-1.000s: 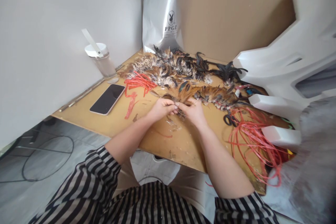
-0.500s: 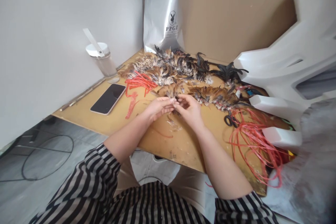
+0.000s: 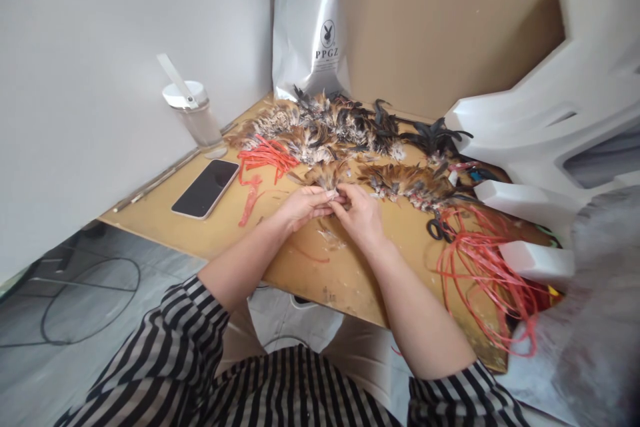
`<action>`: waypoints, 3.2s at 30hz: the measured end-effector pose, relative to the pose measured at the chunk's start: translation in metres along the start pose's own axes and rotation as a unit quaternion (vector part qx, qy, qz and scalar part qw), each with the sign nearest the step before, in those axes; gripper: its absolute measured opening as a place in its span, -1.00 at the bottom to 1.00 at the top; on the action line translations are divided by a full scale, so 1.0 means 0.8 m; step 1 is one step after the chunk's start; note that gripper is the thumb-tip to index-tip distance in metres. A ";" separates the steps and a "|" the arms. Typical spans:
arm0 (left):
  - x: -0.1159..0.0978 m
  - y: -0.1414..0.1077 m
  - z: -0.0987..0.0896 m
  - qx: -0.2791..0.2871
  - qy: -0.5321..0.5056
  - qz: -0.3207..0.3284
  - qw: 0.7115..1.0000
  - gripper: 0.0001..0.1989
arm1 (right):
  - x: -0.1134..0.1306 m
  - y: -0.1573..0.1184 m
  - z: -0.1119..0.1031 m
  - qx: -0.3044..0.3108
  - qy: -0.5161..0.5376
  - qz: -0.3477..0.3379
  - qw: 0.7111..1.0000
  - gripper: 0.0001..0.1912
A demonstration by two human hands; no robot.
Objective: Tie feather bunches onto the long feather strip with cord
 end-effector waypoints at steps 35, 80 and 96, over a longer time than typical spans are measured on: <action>-0.011 0.001 -0.026 -0.062 -0.038 0.023 0.997 -0.82 | -0.086 -0.017 0.027 0.251 -0.002 0.215 0.944 -0.88; 0.008 -0.005 0.015 0.064 -0.053 -0.054 0.995 -0.89 | -0.054 -0.008 0.037 0.092 0.560 0.232 0.790 -0.77; -0.001 -0.002 0.010 0.026 0.069 -0.012 0.997 -0.81 | -0.051 -0.002 0.013 0.023 0.352 0.187 0.917 -0.82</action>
Point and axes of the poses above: each hand's wrist, its own y-axis towards the middle knuckle, its own z-axis out of the palm, x = y × z, the point moved 10 cm from there along y, towards the middle knuckle, and after that the axes turned 6 degrees about x, right-handed, at the moved point
